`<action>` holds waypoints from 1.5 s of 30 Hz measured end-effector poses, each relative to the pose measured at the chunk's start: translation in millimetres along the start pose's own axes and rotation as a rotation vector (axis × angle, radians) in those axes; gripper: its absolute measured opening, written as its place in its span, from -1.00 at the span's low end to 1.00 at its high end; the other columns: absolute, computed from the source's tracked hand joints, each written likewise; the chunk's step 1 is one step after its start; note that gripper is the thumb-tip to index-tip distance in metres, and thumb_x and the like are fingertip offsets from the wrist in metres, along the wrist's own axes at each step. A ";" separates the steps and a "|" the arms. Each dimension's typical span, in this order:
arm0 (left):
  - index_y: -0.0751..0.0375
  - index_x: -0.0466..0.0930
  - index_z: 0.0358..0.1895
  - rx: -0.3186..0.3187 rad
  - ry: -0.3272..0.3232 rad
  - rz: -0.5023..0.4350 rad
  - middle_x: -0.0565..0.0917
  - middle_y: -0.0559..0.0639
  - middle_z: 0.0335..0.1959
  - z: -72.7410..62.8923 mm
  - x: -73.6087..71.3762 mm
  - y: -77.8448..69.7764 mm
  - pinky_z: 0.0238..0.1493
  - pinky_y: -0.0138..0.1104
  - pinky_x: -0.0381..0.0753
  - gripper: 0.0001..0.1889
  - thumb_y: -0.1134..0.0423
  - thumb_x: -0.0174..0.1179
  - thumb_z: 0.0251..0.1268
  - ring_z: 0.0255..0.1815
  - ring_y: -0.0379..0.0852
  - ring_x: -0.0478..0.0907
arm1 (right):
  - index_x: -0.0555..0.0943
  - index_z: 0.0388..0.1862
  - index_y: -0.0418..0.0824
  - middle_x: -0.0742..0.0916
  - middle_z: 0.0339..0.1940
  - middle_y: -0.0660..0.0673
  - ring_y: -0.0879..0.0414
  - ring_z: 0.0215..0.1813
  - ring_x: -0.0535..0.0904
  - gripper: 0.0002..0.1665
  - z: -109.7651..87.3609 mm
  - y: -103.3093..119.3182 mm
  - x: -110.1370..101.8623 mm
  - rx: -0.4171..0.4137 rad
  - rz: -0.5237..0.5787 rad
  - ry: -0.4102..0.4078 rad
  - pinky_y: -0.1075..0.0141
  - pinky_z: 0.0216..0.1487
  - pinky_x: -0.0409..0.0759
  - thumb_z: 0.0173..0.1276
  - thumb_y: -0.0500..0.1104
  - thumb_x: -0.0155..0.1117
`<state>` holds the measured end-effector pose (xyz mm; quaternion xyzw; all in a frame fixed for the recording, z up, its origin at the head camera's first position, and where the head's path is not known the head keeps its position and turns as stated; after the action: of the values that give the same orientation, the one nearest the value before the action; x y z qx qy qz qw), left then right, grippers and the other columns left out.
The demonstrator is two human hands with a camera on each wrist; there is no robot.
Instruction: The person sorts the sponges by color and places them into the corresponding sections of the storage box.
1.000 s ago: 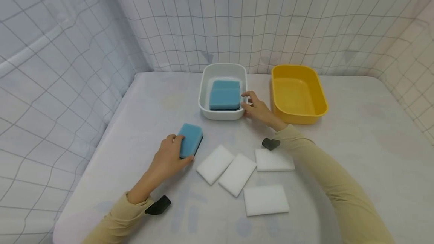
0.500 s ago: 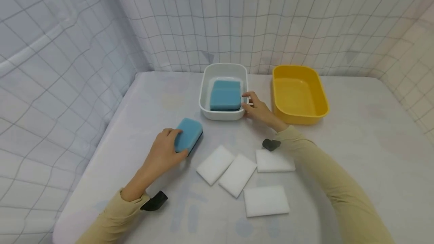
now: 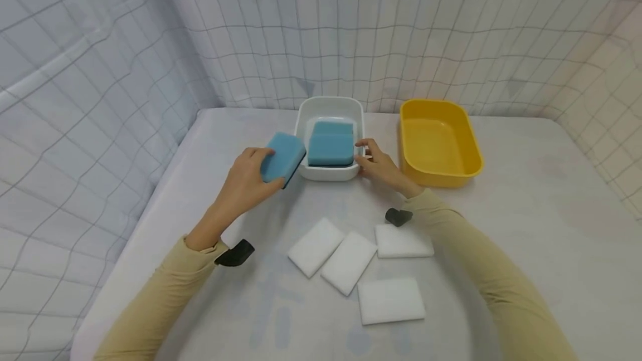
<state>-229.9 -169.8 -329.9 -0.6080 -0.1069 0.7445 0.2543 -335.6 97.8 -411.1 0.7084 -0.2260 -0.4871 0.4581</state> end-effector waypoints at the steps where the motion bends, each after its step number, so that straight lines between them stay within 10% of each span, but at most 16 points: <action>1: 0.43 0.36 0.22 -0.006 0.005 -0.002 0.41 0.42 0.18 6.4 0.6 -0.9 0.09 0.12 0.46 -0.39 0.21 0.23 0.08 0.15 0.31 0.41 | 0.06 0.35 -0.06 0.23 0.41 -0.35 -0.18 0.33 0.31 -0.48 0.1 -0.6 0.2 -0.002 0.002 0.001 0.03 0.25 0.46 0.50 -0.03 -0.10; 14: 0.37 0.30 0.27 -0.087 0.070 -0.024 0.36 0.36 0.24 68.7 15.7 -11.0 0.19 0.07 0.42 -0.35 0.14 0.19 0.12 0.21 0.23 0.36 | 0.07 0.34 -0.06 0.23 0.41 -0.36 -0.19 0.36 0.28 -0.50 -2.8 2.0 -2.1 -0.013 0.007 -0.006 0.02 0.25 0.46 0.50 -0.05 -0.11; 24: 0.37 0.29 0.28 -0.121 0.084 -0.025 0.35 0.37 0.25 90.4 27.4 -11.7 0.19 0.05 0.42 -0.36 0.14 0.15 0.13 0.21 0.24 0.34 | 0.05 0.37 -0.22 0.20 0.42 -0.43 -0.25 0.38 0.25 -0.47 -24.6 33.4 -5.3 0.017 0.023 0.022 -0.01 0.29 0.41 0.50 -0.14 -0.13; 45: 0.35 0.32 0.27 -0.156 0.036 -0.038 0.39 0.36 0.20 133.7 51.0 -9.8 0.18 0.01 0.43 -0.34 0.09 0.19 0.11 0.18 0.26 0.35 | 0.09 0.31 -0.05 0.24 0.40 -0.36 -0.18 0.36 0.29 -0.53 -2.6 -1.1 0.3 -0.024 0.017 0.000 0.02 0.25 0.46 0.50 -0.06 -0.11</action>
<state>-362.5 -115.5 -336.8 -0.6370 -0.1718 0.7179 0.2221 -333.2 99.2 -411.9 0.7008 -0.2261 -0.4858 0.4709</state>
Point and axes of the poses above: each hand's wrist, its own z-axis towards the middle knuckle, its own x-axis out of the palm, y = z × x, the point moved 3 cm from there along z, towards the middle knuckle
